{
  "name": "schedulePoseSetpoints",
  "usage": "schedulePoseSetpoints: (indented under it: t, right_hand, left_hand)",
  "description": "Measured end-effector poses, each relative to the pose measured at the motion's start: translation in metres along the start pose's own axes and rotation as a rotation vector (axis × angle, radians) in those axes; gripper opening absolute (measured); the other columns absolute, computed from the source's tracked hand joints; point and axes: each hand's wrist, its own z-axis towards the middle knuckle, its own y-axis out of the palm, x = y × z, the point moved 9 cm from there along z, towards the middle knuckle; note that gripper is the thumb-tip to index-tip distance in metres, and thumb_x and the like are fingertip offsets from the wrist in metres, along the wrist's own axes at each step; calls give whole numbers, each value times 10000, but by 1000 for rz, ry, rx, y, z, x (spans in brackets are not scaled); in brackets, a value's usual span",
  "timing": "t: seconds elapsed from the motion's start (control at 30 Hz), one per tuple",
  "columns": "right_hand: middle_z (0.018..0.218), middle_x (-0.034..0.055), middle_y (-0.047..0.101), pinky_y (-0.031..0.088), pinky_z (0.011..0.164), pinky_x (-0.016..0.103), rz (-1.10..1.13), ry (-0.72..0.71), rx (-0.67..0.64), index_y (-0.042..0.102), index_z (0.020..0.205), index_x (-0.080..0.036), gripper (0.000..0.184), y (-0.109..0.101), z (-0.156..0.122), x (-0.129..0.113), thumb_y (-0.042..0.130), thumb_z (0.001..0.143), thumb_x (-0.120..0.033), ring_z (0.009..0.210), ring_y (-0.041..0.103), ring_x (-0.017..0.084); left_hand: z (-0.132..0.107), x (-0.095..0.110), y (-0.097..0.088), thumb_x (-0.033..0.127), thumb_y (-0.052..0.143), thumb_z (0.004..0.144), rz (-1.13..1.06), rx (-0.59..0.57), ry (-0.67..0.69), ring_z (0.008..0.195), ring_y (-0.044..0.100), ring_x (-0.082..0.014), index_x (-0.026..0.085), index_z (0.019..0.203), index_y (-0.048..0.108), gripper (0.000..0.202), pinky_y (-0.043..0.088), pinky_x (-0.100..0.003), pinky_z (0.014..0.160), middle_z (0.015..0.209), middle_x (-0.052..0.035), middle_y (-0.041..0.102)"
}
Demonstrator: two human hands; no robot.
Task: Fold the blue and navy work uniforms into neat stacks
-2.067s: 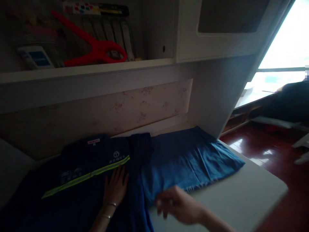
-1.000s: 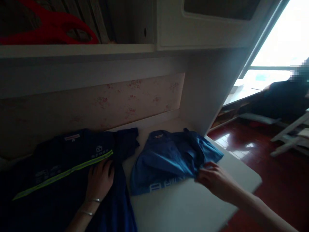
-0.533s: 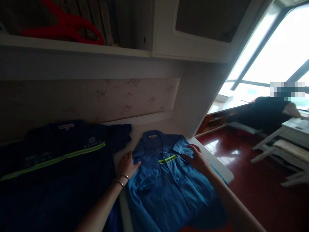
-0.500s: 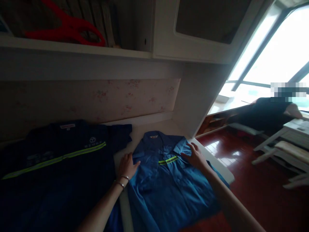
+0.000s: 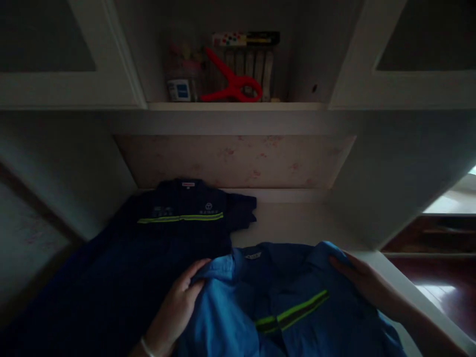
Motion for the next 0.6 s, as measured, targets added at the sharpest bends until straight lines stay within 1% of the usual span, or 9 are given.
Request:
schedulePoseSetpoints:
  t: [0.1, 0.17, 0.23, 0.3, 0.37, 0.43, 0.5, 0.53, 0.6]
  right_hand:
    - [769, 23, 708, 575, 607, 295, 146, -86, 112, 659, 1002, -223, 471, 21, -15, -73, 689, 734, -609, 694, 667, 216]
    - [688, -6, 649, 532, 541, 249, 228, -273, 179, 640, 896, -218, 406, 38, -16, -131, 714, 731, -581, 603, 598, 162]
    - [712, -14, 633, 508, 559, 227, 292, -518, 234, 625, 869, -210, 377, 62, -10, -190, 727, 740, -549, 615, 562, 134]
    - [772, -5, 643, 500, 600, 231, 346, -709, 261, 629, 919, -205, 387, 95, 8, -237, 701, 767, -553, 665, 566, 134]
    - [823, 17, 662, 508, 648, 259, 379, -777, 252, 632, 978, -195, 434, 137, 46, -264, 643, 800, -591, 731, 595, 160]
    - [898, 55, 690, 524, 727, 309, 358, -711, 211, 632, 1031, -183, 498, 185, 101, -270, 578, 821, -631, 851, 631, 209]
    - [1052, 97, 701, 510, 870, 355, 283, -567, 142, 629, 1117, -184, 553, 232, 162, -253, 518, 837, -648, 1052, 620, 250]
    - [1121, 94, 692, 491, 923, 350, 220, -472, 93, 630, 1137, -205, 553, 254, 189, -236, 465, 852, -650, 1119, 602, 239]
    - [1073, 141, 707, 485, 934, 409, 143, -358, 53, 678, 1037, -181, 517, 282, 229, -198, 499, 825, -618, 1106, 622, 293]
  left_hand:
    - [-4, 27, -123, 379, 501, 749, 32, 227, -58, 1095, 646, -250, 236, 1177, 643, 473, 463, -435, 1040, 1166, -12, 712]
    - [-2, 62, -212, 330, 501, 722, 89, 434, -25, 1067, 647, -247, 252, 1205, 615, 502, 465, -471, 1033, 1137, 24, 716]
    - [3, 110, -293, 302, 492, 749, 190, 666, 115, 1046, 643, -247, 288, 1255, 579, 513, 439, -533, 1042, 1165, 63, 692]
    - [13, 158, -350, 308, 474, 817, 346, 872, 333, 1138, 599, -253, 293, 1285, 563, 477, 399, -523, 1078, 1226, 72, 653]
    - [43, 181, -376, 278, 430, 880, 517, 944, 462, 1262, 515, -249, 239, 1335, 522, 467, 355, -470, 1119, 1331, 38, 589]
    - [97, 168, -382, 190, 399, 899, 626, 870, 439, 1314, 468, -236, 135, 1371, 468, 480, 340, -421, 1131, 1406, -43, 533]
    - [154, 128, -375, 176, 414, 924, 663, 768, 368, 1233, 549, -244, 74, 1301, 528, 407, 410, -425, 1077, 1317, -117, 602]
    - [180, 101, -369, 207, 457, 934, 682, 722, 324, 1172, 593, -241, 86, 1256, 563, 360, 449, -444, 1037, 1265, -130, 631]
    - [219, 41, -353, 344, 571, 916, 722, 642, 240, 1125, 615, -237, 145, 1215, 587, 360, 480, -490, 985, 1247, -113, 636]
